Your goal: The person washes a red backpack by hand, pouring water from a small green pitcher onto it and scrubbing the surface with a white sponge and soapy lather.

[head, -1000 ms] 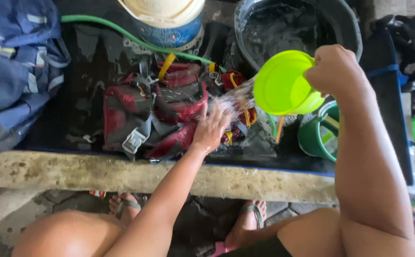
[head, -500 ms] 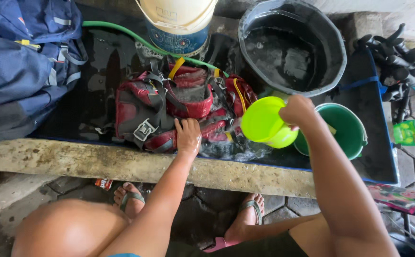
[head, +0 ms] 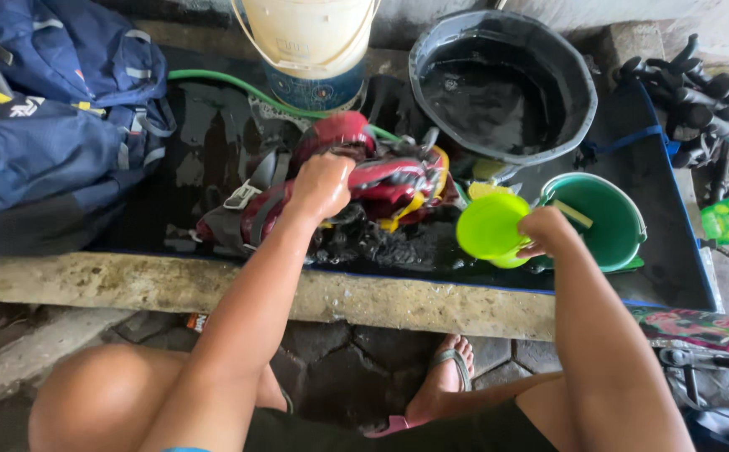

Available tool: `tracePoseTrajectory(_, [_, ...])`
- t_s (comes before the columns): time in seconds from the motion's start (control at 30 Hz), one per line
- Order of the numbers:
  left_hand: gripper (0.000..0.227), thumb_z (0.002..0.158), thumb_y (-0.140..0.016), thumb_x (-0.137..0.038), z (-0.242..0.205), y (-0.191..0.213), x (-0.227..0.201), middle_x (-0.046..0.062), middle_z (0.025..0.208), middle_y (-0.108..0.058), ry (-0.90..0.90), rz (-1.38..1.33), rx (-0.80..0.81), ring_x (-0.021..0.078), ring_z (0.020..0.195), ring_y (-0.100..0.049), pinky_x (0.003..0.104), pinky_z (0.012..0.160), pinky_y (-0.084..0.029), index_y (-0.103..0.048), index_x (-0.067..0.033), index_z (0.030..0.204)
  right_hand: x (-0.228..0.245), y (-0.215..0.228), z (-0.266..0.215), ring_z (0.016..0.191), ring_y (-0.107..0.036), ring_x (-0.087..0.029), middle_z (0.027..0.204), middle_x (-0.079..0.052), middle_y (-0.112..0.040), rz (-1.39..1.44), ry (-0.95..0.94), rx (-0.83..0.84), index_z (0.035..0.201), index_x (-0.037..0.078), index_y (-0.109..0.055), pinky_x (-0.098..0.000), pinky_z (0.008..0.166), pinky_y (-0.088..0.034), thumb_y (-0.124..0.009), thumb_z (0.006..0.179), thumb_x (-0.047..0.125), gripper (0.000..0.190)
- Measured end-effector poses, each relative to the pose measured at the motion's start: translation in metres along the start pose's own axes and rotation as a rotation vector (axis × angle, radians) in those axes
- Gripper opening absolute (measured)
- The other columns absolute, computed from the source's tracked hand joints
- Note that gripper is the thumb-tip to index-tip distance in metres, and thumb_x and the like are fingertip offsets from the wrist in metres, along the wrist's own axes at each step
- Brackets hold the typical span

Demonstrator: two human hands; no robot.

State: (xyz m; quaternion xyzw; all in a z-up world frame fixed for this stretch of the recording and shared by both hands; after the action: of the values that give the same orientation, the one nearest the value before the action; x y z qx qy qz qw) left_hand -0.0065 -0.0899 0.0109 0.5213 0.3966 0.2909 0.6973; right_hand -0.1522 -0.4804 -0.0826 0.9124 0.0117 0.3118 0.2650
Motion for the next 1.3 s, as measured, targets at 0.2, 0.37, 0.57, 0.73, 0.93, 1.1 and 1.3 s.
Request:
tracePoseTrajectory(0.2, [0.031, 0.069, -0.076, -0.028, 0.016, 0.070, -0.035, 0.016, 0.104, -0.067, 0.104, -0.045, 0.381, 0.0393, 0.101, -0.064, 0.048, 0.088, -0.052, -0.070, -0.0170, 0.097, 0.017, 0.022, -0.017, 0.078, -0.057, -0.061, 0.110, -0.044, -0.045, 0.064, 0.030, -0.061, 0.123, -0.017, -0.039, -0.0626, 0.059, -0.055, -0.048, 0.083, -0.010, 0.042])
tracePoseTrajectory(0.37, [0.020, 0.072, -0.068, -0.014, 0.051, -0.002, 0.004, 0.020, 0.091, -0.068, 0.113, -0.026, 0.229, 0.0426, 0.089, -0.067, 0.056, 0.080, -0.052, -0.068, -0.0058, 0.090, 0.026, 0.031, -0.033, 0.068, -0.064, -0.048, 0.103, -0.038, -0.054, -0.099, 0.040, -0.096, 0.119, -0.010, -0.049, -0.0494, 0.056, -0.058, -0.053, 0.084, -0.001, 0.037])
tracePoseTrajectory(0.57, [0.034, 0.088, -0.053, -0.012, 0.057, -0.052, 0.003, 0.027, 0.107, -0.062, -0.046, 0.288, -0.545, 0.0365, 0.110, -0.055, 0.053, 0.113, -0.021, -0.059, 0.0000, 0.119, 0.101, 0.025, -0.062, 0.081, -0.070, -0.040, 0.076, -0.019, -0.072, -0.993, 0.289, -0.184, 0.105, 0.003, -0.061, -0.0529, 0.084, -0.050, -0.051, 0.074, 0.021, 0.037])
tracePoseTrajectory(0.73, [0.095, 0.080, -0.059, -0.061, 0.004, -0.072, 0.001, 0.026, 0.156, -0.016, 0.092, 0.193, 0.147, 0.0366, 0.146, -0.005, 0.056, 0.119, 0.002, -0.027, -0.0054, 0.150, 0.154, -0.039, -0.062, 0.099, -0.066, -0.037, 0.099, -0.013, -0.069, -1.089, 0.480, -0.269, 0.109, 0.012, -0.061, -0.0475, 0.086, -0.054, -0.056, 0.077, 0.028, 0.036])
tracePoseTrajectory(0.93, [0.090, 0.084, -0.049, -0.064, -0.039, -0.129, 0.002, 0.022, 0.158, -0.003, 0.145, 0.063, 0.375, 0.0361, 0.147, 0.005, 0.064, 0.115, 0.000, -0.021, -0.0097, 0.150, 0.160, -0.076, -0.018, 0.098, -0.065, -0.034, 0.099, -0.010, -0.066, -1.004, 0.498, -0.313, 0.114, 0.020, -0.061, -0.0453, 0.086, -0.054, -0.062, 0.077, 0.031, 0.038])
tracePoseTrajectory(1.1, [0.083, 0.081, -0.024, -0.078, -0.064, -0.113, 0.032, 0.024, 0.142, -0.040, -0.250, -0.046, -0.421, 0.0447, 0.134, -0.030, 0.068, 0.104, -0.014, -0.039, -0.0254, 0.144, 0.157, -0.046, -0.020, 0.101, -0.067, -0.030, 0.103, -0.010, -0.070, -1.098, 0.508, -0.396, 0.117, 0.017, -0.061, -0.0418, 0.091, -0.053, -0.062, 0.079, 0.028, 0.039])
tracePoseTrajectory(1.3, [0.080, 0.087, -0.041, -0.071, -0.088, -0.104, 0.105, 0.018, 0.110, -0.054, 0.606, -0.245, -0.256, 0.0433, 0.093, -0.062, 0.056, 0.077, -0.052, -0.039, -0.0126, 0.141, 0.168, -0.059, -0.017, 0.089, -0.066, -0.046, 0.109, -0.019, -0.053, -1.224, 0.437, -0.450, 0.112, 0.003, -0.067, -0.0533, 0.077, -0.055, -0.073, 0.075, 0.034, 0.049])
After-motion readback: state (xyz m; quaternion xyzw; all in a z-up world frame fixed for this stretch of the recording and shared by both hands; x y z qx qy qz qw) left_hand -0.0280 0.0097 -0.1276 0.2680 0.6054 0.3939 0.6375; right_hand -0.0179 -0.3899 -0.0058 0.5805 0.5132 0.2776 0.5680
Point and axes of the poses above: each hand's wrist, its own z-axis towards the middle knuckle, its own y-axis out of the back of the hand, x = y × z, the point moved 8 cm from there along z, towards the middle knuckle
